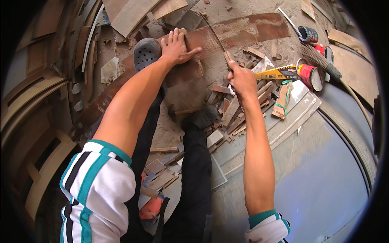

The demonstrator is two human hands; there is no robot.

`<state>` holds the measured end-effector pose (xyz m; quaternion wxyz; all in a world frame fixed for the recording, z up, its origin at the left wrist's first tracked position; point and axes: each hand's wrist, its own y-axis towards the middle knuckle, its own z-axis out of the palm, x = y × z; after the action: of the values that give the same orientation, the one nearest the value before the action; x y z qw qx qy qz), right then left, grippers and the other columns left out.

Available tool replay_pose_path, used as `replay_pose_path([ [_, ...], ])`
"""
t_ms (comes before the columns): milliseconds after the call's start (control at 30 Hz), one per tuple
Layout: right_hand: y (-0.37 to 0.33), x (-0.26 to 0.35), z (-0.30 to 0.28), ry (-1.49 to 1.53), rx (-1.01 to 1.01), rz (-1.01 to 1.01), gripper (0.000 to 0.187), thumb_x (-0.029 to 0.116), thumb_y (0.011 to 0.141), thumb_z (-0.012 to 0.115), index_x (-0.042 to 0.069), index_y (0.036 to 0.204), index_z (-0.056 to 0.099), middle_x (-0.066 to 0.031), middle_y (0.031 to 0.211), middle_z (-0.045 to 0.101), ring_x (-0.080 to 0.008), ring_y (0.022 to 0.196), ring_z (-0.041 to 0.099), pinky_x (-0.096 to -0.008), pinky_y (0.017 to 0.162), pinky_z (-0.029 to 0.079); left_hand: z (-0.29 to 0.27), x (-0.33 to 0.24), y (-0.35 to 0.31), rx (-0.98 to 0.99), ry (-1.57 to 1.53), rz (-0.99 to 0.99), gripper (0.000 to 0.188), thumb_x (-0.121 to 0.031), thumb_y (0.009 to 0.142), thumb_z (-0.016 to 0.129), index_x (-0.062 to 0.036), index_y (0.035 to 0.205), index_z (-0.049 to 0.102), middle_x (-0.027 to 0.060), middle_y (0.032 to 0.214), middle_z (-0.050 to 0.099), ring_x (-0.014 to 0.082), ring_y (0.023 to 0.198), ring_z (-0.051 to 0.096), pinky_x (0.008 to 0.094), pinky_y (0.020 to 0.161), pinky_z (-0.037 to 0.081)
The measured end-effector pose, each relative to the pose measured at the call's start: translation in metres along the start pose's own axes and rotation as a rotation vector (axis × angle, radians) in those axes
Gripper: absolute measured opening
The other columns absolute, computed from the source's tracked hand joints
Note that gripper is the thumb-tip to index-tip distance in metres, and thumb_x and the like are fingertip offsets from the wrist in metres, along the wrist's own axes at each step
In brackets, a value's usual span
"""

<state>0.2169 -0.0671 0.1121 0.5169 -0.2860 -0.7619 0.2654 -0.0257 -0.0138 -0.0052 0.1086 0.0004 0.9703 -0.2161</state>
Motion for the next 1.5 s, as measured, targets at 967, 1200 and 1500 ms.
replay_pose_path([
  [967,-0.079,0.107,-0.018,-0.286,-0.038,0.048,0.035,0.024,0.097,0.057,-0.004,0.077,0.055,-0.0243,0.065,0.053,-0.0392,0.059,0.048,-0.0463,0.060,0.040,0.055,-0.041,0.052,-0.599,-0.176,-0.371,0.061,-0.036,0.081,0.052,-0.0135,0.139,0.051,0.0052,0.142,0.050,0.0222,0.140,0.037,0.0565,0.117,0.013],
  [1200,-0.059,0.089,-0.025,-0.311,-0.090,-0.110,0.042,0.026,0.101,0.050,0.000,0.068,0.050,-0.0018,0.056,0.043,-0.0103,0.053,0.040,-0.0303,0.050,0.030,0.051,-0.047,0.050,-0.536,-0.126,-0.375,0.056,-0.035,0.083,0.053,-0.0157,0.135,0.055,0.0050,0.135,0.052,0.0245,0.137,0.039,0.0580,0.116,0.013],
  [1500,-0.041,0.121,-0.010,-0.039,0.090,0.163,0.061,0.051,0.103,0.043,0.002,0.068,0.052,0.0006,0.055,0.043,-0.0095,0.048,0.037,-0.0292,0.046,0.027,0.045,-0.045,0.051,-0.565,-0.152,-0.389,0.052,-0.035,0.082,0.055,-0.0180,0.132,0.058,0.0036,0.131,0.054,0.0236,0.135,0.041,0.0575,0.115,0.016],
])
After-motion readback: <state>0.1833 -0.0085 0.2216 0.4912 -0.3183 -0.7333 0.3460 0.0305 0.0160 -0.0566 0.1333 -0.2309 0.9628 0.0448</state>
